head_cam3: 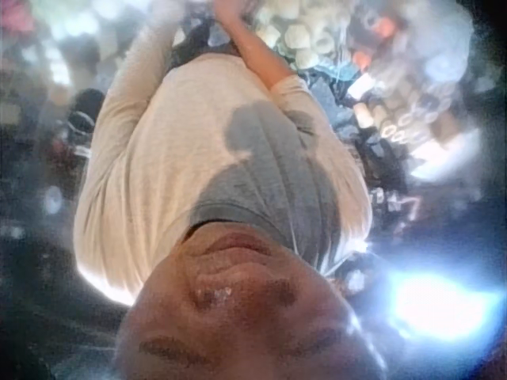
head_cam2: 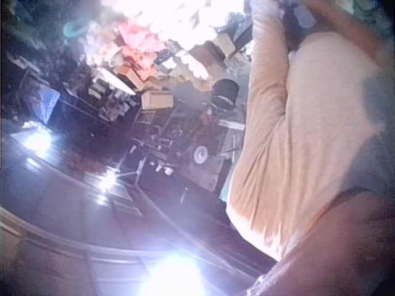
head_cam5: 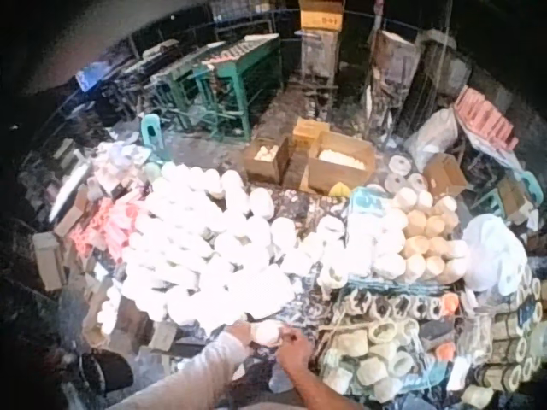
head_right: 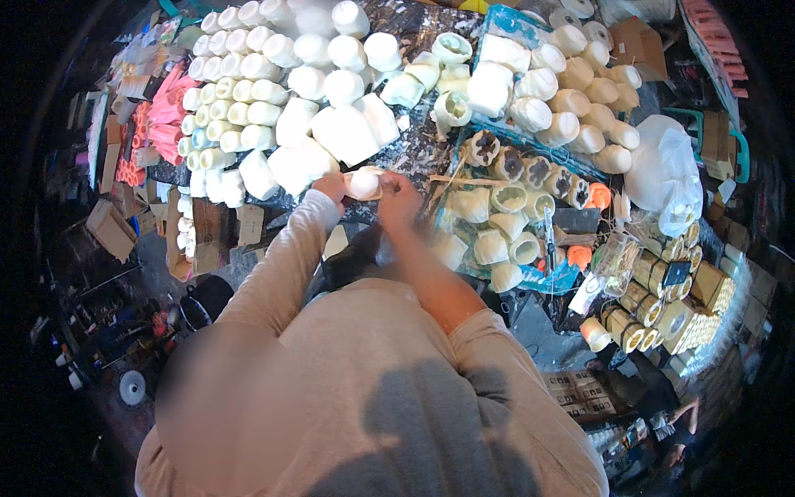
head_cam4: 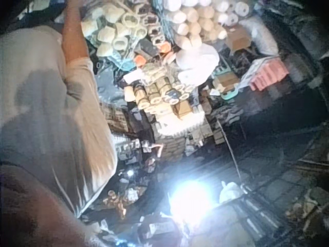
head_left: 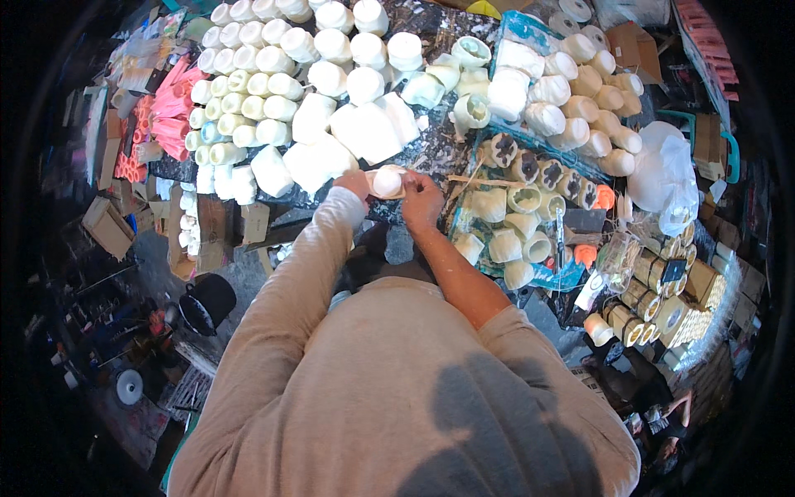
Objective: The person repeatedly picks up white cylindrical candle bodies and inserts wick holders into their centers, then places the assembled units onto a nearby tray. The process is continuous and repetitive throughout the clip.
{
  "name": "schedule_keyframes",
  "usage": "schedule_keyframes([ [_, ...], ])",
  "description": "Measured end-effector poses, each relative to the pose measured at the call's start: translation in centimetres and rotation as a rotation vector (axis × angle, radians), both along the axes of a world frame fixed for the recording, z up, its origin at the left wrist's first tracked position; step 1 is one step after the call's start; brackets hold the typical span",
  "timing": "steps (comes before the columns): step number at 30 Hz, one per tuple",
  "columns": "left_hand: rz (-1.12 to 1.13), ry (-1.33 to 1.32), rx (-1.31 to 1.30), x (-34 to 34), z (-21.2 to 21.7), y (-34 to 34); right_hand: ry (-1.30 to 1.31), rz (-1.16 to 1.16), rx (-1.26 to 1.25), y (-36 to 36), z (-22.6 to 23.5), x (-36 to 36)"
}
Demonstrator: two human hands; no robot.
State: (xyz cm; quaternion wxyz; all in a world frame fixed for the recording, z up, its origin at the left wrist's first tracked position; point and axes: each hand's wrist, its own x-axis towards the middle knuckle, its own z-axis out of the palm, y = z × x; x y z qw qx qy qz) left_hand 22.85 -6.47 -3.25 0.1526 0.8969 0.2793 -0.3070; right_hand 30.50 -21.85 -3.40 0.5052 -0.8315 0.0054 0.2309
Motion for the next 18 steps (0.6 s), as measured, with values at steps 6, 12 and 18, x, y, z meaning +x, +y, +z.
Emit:
schedule_keyframes([
  [6, 0.312, 0.162, 0.064, 4.0, -2.3, -0.5, -0.015, 0.171, -0.294, 0.4, -1.3, 2.5],
  [12, 0.549, -0.251, 0.010, 0.8, -6.5, -1.4, -0.076, 0.448, -0.493, 0.8, -4.1, 5.4],
  [18, 0.577, -0.208, -0.073, 1.0, -5.6, -1.7, -0.096, 0.345, -0.379, 0.3, -4.2, 3.6],
])
